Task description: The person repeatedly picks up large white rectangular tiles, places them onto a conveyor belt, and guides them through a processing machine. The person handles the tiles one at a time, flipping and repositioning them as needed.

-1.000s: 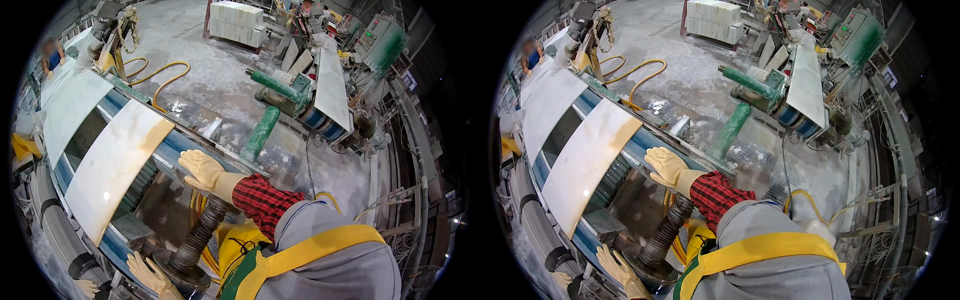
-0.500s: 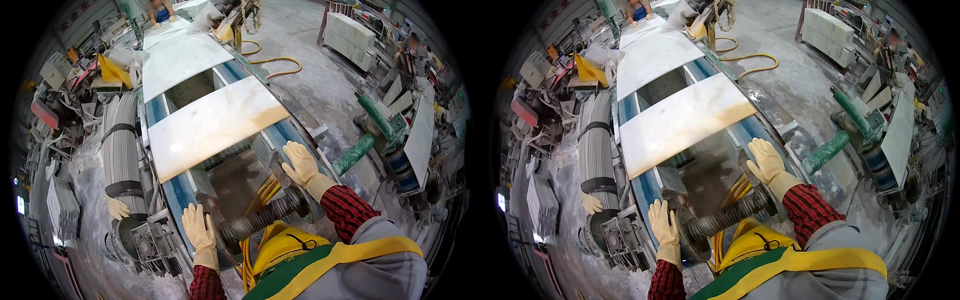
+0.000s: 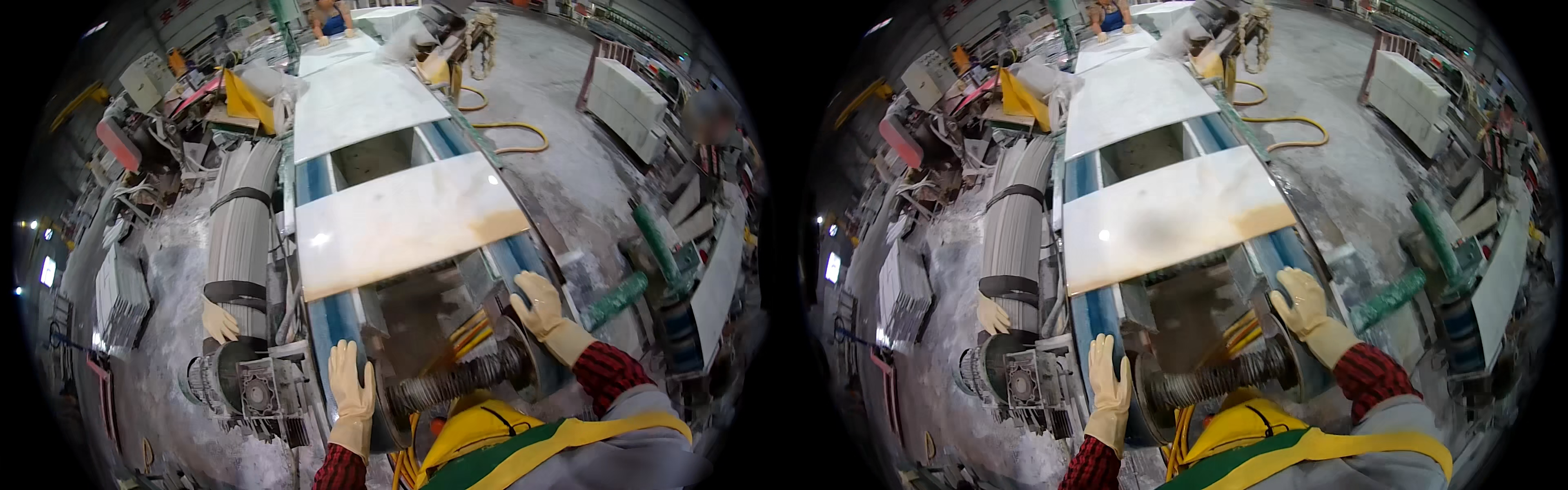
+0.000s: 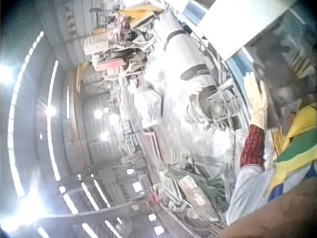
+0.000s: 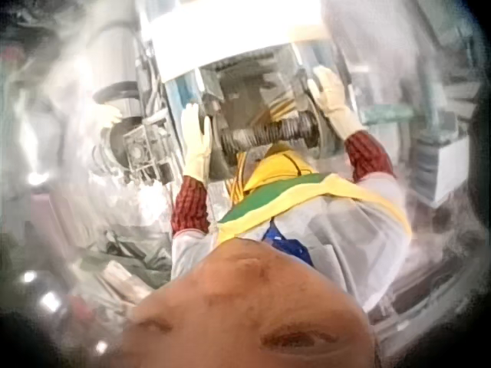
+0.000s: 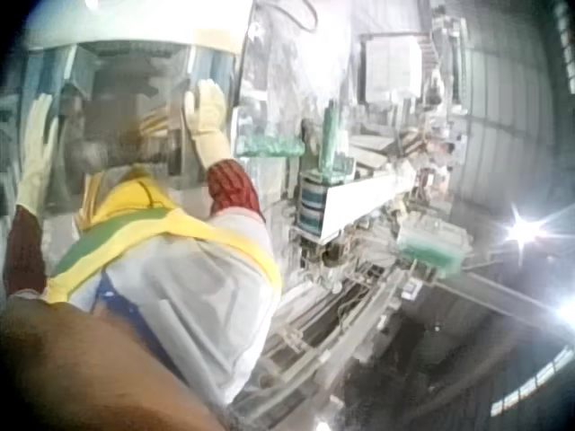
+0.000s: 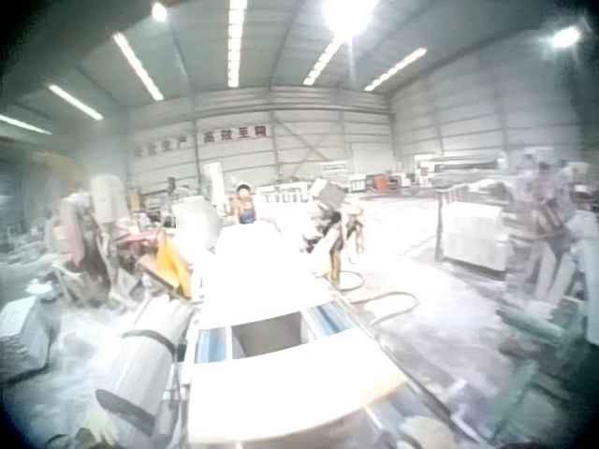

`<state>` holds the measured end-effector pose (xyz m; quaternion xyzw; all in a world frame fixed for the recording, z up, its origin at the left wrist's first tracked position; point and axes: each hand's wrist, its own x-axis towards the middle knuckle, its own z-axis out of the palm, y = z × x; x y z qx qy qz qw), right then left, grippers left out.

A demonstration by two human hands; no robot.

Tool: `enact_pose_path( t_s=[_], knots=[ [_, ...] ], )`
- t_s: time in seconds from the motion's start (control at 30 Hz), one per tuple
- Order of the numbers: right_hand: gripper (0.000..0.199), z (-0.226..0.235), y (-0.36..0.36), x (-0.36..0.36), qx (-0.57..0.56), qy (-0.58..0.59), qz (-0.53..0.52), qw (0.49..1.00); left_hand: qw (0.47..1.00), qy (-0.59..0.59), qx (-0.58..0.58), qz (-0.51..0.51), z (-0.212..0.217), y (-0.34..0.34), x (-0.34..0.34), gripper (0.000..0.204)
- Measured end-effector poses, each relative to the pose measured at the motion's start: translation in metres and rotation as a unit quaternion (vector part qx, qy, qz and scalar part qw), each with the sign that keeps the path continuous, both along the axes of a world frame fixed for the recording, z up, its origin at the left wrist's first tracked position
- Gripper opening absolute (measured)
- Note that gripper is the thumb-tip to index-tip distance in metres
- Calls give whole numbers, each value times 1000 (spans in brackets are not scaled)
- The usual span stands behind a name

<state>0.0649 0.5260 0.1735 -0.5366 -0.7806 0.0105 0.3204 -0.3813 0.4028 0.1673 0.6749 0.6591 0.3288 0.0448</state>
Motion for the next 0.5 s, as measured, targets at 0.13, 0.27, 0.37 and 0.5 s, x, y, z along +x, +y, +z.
enact_pose_path(
  t_s=[0.13,0.27,0.37,0.5],
  knots=[
    [48,48,70,-36,60,76,88,991,999,32,3,-10,21,42,-21,62],
    [59,49,202,-77,103,-40,133,985,994,105,-8,-33,24,105,-40,67],
    [59,55,307,-110,140,-104,169,970,988,150,-15,-32,19,138,-49,68],
    [55,58,398,-147,45,-184,100,977,979,173,-79,-72,23,150,-49,64]
  ],
)
